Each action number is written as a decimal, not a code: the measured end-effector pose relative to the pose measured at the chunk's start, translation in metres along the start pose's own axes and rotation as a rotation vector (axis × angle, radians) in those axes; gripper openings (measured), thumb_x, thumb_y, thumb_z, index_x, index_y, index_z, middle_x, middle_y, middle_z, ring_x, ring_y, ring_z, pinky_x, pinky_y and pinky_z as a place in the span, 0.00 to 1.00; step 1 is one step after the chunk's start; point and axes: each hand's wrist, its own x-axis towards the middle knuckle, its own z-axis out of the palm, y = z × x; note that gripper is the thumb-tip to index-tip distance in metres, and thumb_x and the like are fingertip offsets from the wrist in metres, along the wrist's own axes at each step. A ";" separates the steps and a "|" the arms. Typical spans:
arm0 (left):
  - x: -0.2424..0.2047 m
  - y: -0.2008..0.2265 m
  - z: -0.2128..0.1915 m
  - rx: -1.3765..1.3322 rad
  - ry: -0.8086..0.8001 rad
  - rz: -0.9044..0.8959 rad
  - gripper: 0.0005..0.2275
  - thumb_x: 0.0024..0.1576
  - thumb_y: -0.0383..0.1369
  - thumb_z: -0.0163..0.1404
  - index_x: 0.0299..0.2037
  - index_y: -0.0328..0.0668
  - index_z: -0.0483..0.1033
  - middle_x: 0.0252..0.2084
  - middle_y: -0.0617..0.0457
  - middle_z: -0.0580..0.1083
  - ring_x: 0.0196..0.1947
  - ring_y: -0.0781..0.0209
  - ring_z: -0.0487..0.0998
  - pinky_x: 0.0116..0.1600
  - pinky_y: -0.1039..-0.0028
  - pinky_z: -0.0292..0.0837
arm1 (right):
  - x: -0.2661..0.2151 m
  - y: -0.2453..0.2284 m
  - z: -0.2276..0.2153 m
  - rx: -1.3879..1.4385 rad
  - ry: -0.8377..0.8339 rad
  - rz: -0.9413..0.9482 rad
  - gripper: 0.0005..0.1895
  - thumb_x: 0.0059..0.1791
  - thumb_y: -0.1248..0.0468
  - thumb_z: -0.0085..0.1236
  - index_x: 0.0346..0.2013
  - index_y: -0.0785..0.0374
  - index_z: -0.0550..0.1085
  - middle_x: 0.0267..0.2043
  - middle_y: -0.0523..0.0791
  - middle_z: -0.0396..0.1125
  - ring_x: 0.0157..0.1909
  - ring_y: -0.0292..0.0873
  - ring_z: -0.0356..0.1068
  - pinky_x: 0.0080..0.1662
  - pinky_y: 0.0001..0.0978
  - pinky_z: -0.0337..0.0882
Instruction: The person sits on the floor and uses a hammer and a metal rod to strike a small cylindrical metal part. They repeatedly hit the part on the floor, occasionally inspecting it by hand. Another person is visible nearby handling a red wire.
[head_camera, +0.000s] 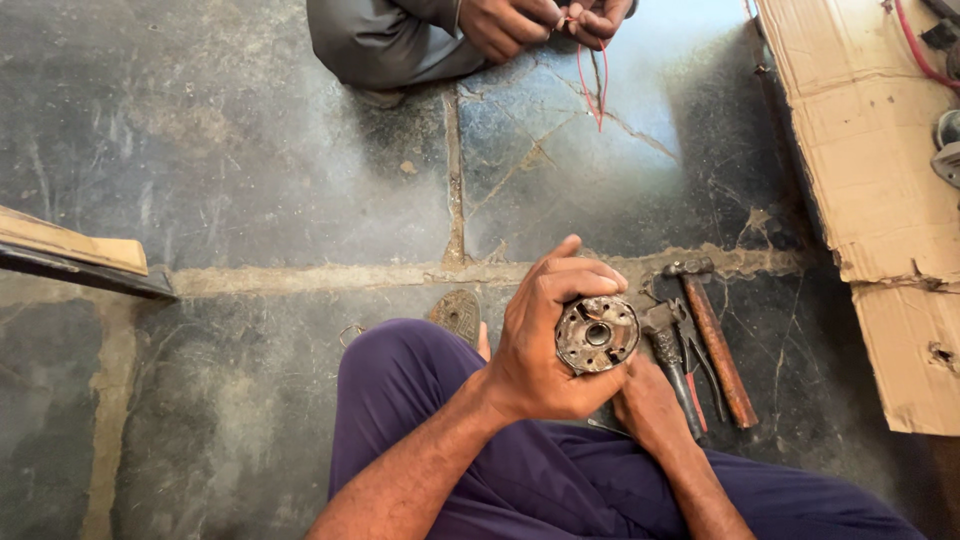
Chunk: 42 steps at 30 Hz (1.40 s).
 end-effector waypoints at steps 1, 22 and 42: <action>0.001 0.000 0.000 -0.011 -0.010 -0.011 0.28 0.48 0.27 0.62 0.58 0.43 0.63 0.53 0.50 0.74 0.55 0.56 0.78 0.77 0.53 0.62 | -0.001 -0.002 0.001 -0.011 -0.023 0.004 0.19 0.38 0.74 0.56 0.45 0.69 0.73 0.44 0.56 0.67 0.49 0.61 0.67 0.49 0.50 0.67; -0.067 -0.115 0.056 0.640 -1.093 -0.763 0.26 0.40 0.28 0.56 0.54 0.43 0.78 0.49 0.39 0.77 0.50 0.38 0.78 0.54 0.55 0.74 | -0.006 -0.013 0.006 -0.222 -0.160 0.143 0.11 0.47 0.70 0.53 0.44 0.67 0.70 0.38 0.53 0.70 0.44 0.56 0.73 0.48 0.47 0.71; -0.053 -0.131 0.082 0.644 -1.077 -0.576 0.26 0.37 0.33 0.61 0.48 0.39 0.71 0.50 0.40 0.72 0.55 0.40 0.69 0.59 0.59 0.65 | 0.022 0.013 -0.010 1.231 0.264 0.801 0.12 0.53 0.62 0.55 0.44 0.70 0.76 0.29 0.47 0.75 0.29 0.37 0.77 0.32 0.30 0.78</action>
